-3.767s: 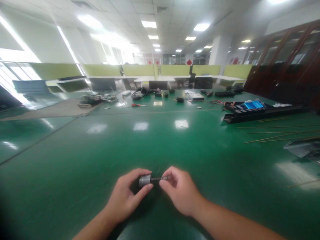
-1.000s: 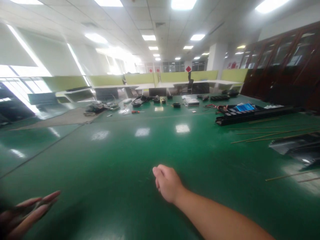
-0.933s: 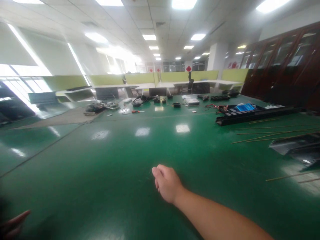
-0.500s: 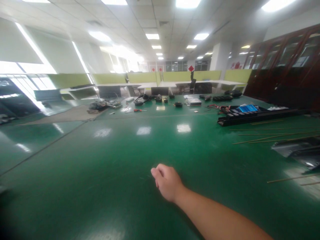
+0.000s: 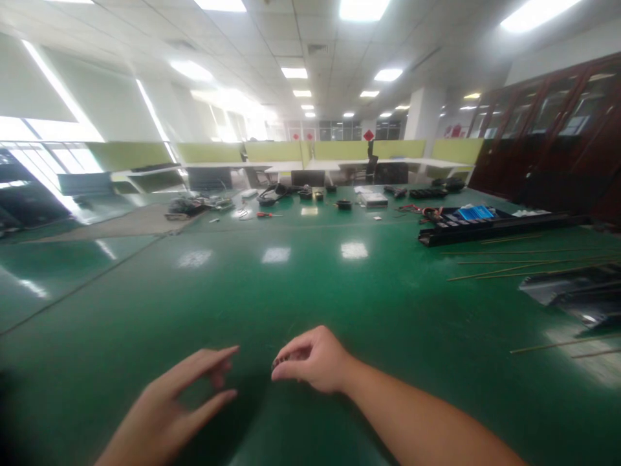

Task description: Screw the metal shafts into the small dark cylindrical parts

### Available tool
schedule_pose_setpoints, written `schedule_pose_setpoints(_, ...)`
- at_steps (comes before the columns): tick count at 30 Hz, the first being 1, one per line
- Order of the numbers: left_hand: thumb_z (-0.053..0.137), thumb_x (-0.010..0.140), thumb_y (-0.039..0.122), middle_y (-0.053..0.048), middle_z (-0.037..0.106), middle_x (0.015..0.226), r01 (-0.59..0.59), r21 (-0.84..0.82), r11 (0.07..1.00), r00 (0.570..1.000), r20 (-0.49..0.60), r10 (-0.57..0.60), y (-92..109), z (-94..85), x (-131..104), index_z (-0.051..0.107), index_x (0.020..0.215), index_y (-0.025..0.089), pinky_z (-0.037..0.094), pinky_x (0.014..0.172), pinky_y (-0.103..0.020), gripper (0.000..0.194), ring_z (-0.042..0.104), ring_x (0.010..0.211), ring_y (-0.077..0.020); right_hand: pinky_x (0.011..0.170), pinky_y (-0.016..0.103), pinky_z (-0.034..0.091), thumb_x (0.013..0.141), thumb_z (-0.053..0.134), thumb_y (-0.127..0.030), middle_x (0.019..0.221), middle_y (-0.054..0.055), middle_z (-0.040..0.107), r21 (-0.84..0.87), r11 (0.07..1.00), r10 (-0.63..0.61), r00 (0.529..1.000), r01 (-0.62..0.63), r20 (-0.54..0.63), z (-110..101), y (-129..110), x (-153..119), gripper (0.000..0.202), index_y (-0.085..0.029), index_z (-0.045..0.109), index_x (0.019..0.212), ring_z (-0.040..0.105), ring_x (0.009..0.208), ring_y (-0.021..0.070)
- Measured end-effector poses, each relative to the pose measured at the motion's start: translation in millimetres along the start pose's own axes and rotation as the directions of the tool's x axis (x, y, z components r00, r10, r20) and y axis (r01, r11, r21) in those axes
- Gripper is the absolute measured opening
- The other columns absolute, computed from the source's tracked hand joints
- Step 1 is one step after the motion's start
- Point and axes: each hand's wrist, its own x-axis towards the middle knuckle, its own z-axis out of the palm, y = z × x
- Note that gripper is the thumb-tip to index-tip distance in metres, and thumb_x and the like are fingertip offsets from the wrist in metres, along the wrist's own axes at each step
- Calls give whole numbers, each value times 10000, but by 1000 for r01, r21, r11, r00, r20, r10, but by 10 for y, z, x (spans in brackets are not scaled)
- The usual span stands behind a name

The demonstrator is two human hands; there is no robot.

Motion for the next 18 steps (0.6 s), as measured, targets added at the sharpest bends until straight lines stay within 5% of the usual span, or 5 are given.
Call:
schedule_pose_setpoints(4,671,866,235,18,703,785,-59,-276,959,988,121,96,324,382,437,739,1066,292,513,654,-203,219,651,691,-128,447,209,344,632,879,-434,559,-8,617,154,988,19,995,-34,100,-43,12,7,349,-125,790,768,472,459,86)
schedule_pose_setpoints(8,634,901,197,13,697,747,-163,-363,918,982,31,186,419,518,550,770,955,291,467,627,-190,174,636,674,-116,434,202,319,637,878,-470,531,-26,571,316,945,35,985,-87,167,-63,42,18,391,-112,773,753,426,438,66)
schedule_pose_setpoints(14,671,878,197,-5,670,786,-188,-367,911,979,1,203,464,449,497,763,935,275,501,640,-195,134,643,706,-125,454,204,327,554,922,-456,587,-11,617,333,925,109,968,-182,226,-54,102,34,433,-106,750,742,461,457,66)
schedule_pose_setpoints(18,742,819,223,-3,720,833,-169,-281,945,983,16,181,347,169,304,753,886,274,551,701,-214,85,686,754,-154,478,206,369,565,922,-430,610,-3,644,306,930,140,966,-204,219,-59,116,42,435,-106,760,807,507,481,76)
